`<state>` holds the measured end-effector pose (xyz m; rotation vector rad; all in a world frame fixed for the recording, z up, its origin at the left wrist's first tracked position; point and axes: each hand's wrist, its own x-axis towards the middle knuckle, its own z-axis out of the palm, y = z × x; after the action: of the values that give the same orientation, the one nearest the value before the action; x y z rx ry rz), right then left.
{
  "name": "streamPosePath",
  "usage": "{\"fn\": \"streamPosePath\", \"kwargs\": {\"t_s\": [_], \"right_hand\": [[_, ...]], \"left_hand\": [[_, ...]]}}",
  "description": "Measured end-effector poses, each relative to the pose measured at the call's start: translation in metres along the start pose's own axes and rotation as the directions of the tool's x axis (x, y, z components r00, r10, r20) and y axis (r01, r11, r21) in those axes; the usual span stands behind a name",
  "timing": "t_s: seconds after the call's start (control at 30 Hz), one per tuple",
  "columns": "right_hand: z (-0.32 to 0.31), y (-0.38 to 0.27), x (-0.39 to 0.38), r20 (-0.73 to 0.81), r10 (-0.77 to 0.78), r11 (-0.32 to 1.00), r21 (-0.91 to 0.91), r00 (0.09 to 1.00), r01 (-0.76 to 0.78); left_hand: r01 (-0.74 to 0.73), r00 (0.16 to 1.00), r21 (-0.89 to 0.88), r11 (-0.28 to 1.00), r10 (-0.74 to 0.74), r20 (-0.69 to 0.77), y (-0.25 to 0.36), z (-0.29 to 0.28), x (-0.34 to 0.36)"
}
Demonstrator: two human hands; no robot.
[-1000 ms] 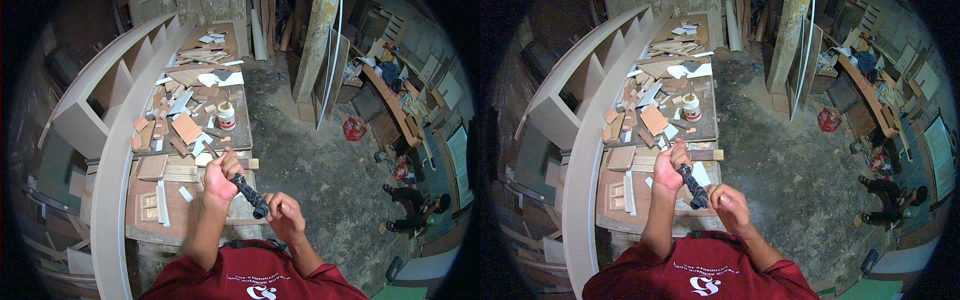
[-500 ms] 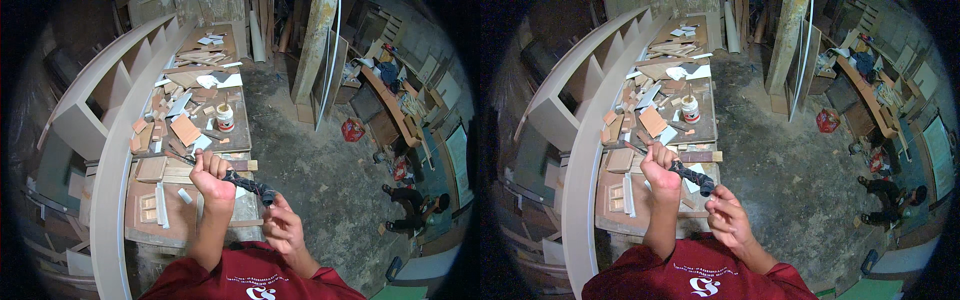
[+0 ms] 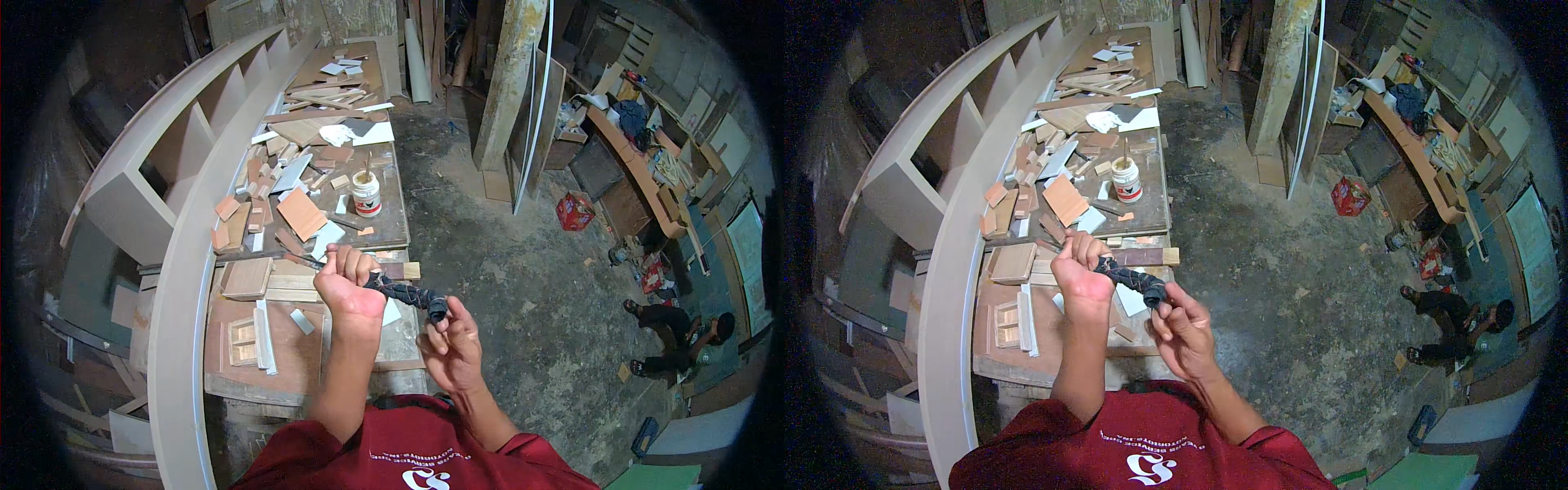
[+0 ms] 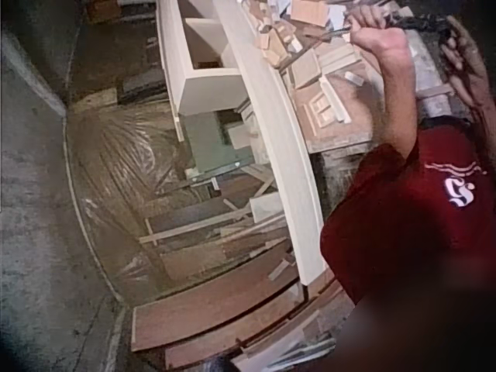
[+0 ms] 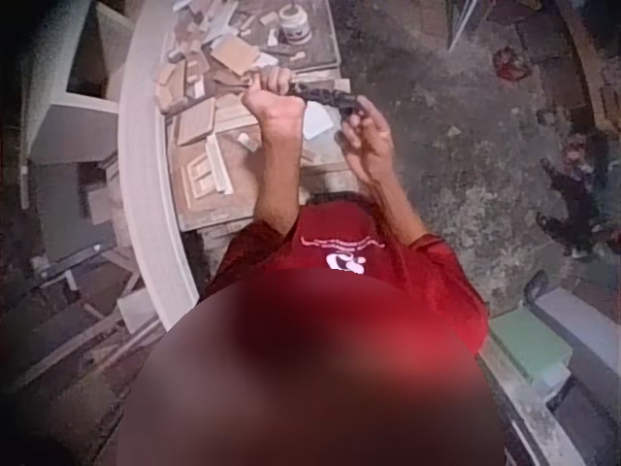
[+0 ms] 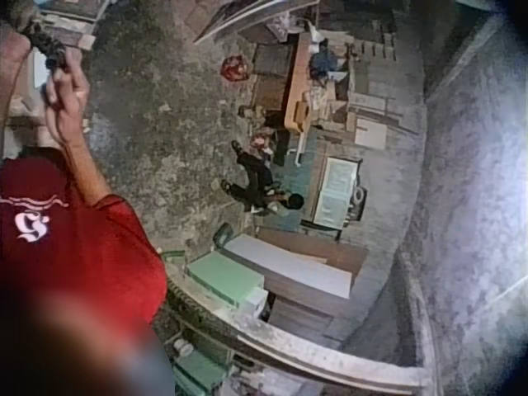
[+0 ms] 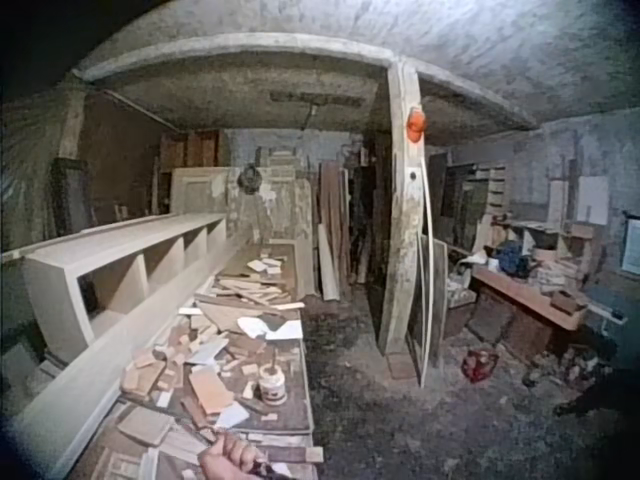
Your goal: Cutting a small piece of wood using a small saw.
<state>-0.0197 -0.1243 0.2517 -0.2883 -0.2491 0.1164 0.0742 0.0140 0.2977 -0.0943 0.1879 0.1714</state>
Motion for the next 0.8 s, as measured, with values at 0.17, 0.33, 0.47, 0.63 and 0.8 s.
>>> {"fn": "streamPosePath", "kwargs": {"t_s": [0.17,0.33,0.47,0.63,0.8], "right_hand": [[-0.001,-0.005,0.004,0.152,-0.289,0.766,-0.556,0.945,0.324],[0.012,-0.001,0.016,0.15,-0.463,0.537,-0.737,0.874,0.411],[0.019,-0.001,0.022,0.087,-0.552,0.459,-0.798,0.829,0.389],[0.037,-0.009,0.029,0.091,-0.556,0.328,-0.889,0.826,0.319],[0.031,-0.016,0.032,0.003,-0.499,0.31,-0.933,0.866,0.182]], "left_hand": [[0.201,0.936,-0.121,0.972,-0.227,-0.27,0.001,-0.004,0.007],[0.17,0.948,-0.08,0.982,-0.186,-0.258,-0.002,-0.006,0.008],[0.074,0.975,0.025,0.997,-0.067,-0.212,-0.01,-0.001,-0.006],[-0.244,0.968,0.271,0.931,0.251,0.009,-0.015,0.003,-0.021],[-0.49,0.852,0.251,0.835,0.398,0.339,-0.014,0.005,-0.025]]}}
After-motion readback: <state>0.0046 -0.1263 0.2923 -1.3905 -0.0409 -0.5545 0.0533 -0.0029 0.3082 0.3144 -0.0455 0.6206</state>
